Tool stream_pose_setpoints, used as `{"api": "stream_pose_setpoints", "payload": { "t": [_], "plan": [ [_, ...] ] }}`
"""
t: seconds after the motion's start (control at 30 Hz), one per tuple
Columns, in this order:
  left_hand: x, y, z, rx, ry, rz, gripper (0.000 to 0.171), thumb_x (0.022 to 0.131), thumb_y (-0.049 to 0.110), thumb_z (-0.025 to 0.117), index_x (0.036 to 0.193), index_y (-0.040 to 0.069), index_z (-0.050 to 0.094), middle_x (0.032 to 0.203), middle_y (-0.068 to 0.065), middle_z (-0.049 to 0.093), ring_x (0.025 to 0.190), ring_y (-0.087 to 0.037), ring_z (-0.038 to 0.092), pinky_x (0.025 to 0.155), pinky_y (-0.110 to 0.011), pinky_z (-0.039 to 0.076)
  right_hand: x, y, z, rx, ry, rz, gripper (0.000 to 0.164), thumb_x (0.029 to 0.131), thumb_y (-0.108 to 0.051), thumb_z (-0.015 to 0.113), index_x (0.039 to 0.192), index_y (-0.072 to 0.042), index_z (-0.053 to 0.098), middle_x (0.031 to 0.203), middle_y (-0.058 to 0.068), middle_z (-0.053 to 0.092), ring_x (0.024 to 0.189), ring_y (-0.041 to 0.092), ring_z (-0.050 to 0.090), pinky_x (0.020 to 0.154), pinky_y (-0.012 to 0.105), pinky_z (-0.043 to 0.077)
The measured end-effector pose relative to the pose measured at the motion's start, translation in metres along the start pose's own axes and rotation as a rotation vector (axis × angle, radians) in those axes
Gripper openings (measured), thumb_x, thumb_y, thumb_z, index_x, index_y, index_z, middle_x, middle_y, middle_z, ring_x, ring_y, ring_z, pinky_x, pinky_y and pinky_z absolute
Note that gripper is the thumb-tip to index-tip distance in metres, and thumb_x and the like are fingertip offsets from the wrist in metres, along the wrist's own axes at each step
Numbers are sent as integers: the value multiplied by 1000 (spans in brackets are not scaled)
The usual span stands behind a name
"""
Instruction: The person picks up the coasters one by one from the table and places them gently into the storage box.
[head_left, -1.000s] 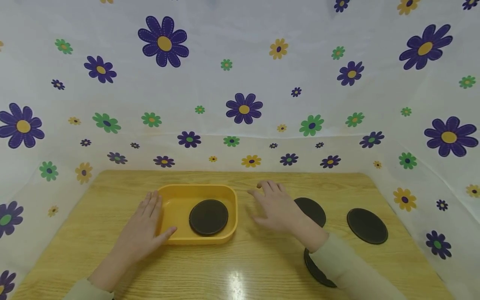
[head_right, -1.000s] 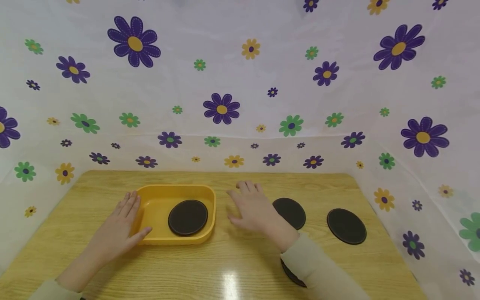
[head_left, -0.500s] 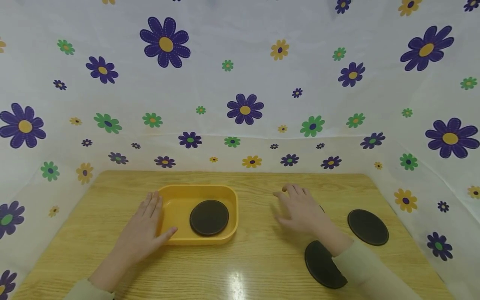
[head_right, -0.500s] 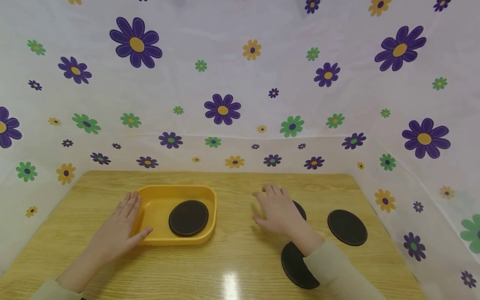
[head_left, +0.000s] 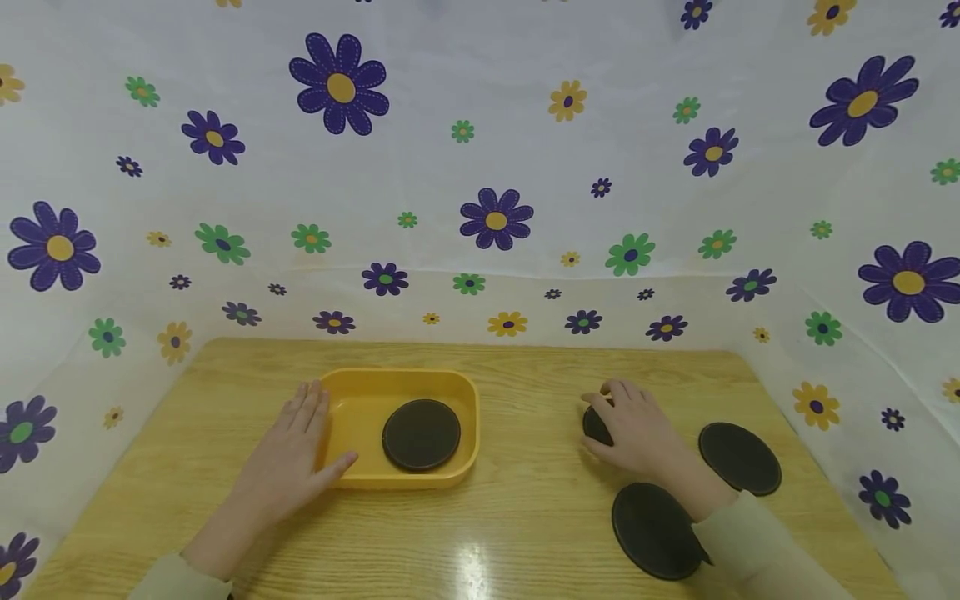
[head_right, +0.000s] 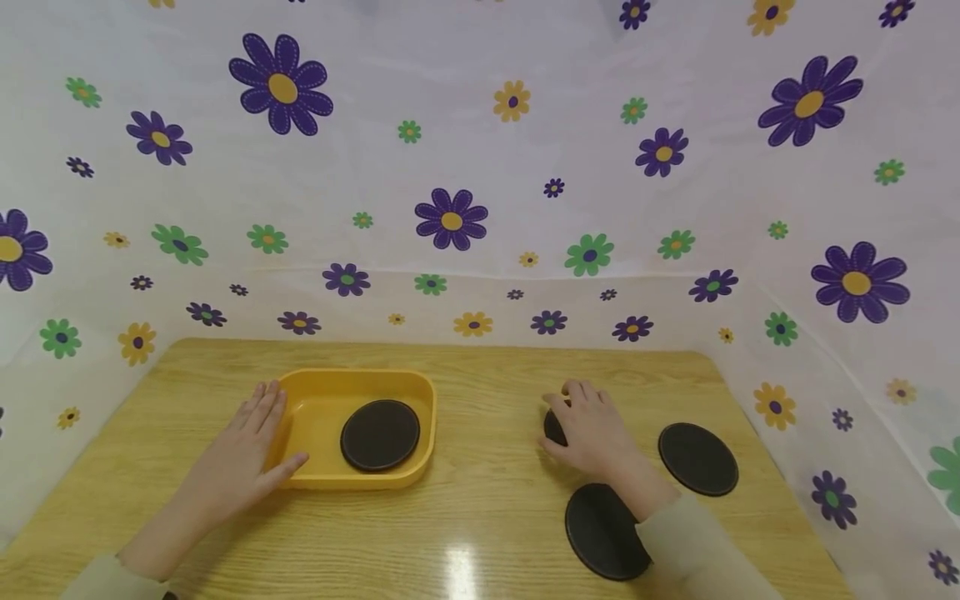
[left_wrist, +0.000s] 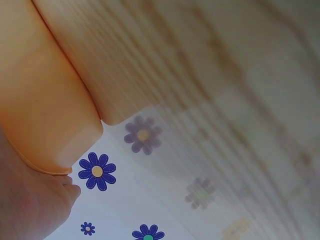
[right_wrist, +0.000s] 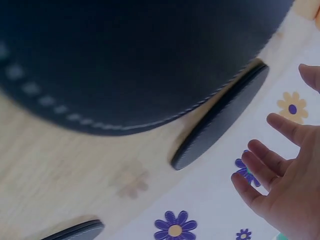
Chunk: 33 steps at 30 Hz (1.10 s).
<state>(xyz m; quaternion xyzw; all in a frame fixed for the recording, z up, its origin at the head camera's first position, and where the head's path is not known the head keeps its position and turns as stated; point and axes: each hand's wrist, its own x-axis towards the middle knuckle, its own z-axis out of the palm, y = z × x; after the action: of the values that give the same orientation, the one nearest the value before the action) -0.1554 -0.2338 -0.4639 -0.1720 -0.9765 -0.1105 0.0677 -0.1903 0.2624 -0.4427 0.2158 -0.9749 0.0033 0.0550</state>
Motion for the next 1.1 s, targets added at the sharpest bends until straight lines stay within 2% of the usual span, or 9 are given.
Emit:
{"api": "stream_pose_setpoints", "payload": {
  "t": [0.43, 0.83, 1.1],
  "plan": [
    [1, 1, -1, 21, -10, -3, 101, 101, 63, 57, 162, -13, 28, 173, -32, 21, 161, -52, 21, 130, -63, 28, -9, 15, 13, -18, -1, 25, 64, 93, -48, 76, 140, -6, 63, 127, 23, 60, 118, 43, 59, 96, 63, 54],
    [0, 0, -1, 18, -8, -1, 102, 101, 64, 57, 162, -12, 27, 173, -32, 21, 161, -52, 21, 130, -63, 28, -11, 21, 19, 45, -28, 47, 70, 92, -53, 77, 144, -9, 60, 129, 24, 59, 115, 45, 61, 94, 65, 56],
    [0, 0, -1, -2, -2, -3, 101, 102, 62, 56, 163, -12, 25, 173, -32, 19, 161, -51, 19, 131, -61, 25, -11, 23, 20, 75, -49, 62, 76, 90, -57, 76, 146, -10, 58, 134, 28, 57, 119, 51, 60, 91, 67, 56]
  ]
}}
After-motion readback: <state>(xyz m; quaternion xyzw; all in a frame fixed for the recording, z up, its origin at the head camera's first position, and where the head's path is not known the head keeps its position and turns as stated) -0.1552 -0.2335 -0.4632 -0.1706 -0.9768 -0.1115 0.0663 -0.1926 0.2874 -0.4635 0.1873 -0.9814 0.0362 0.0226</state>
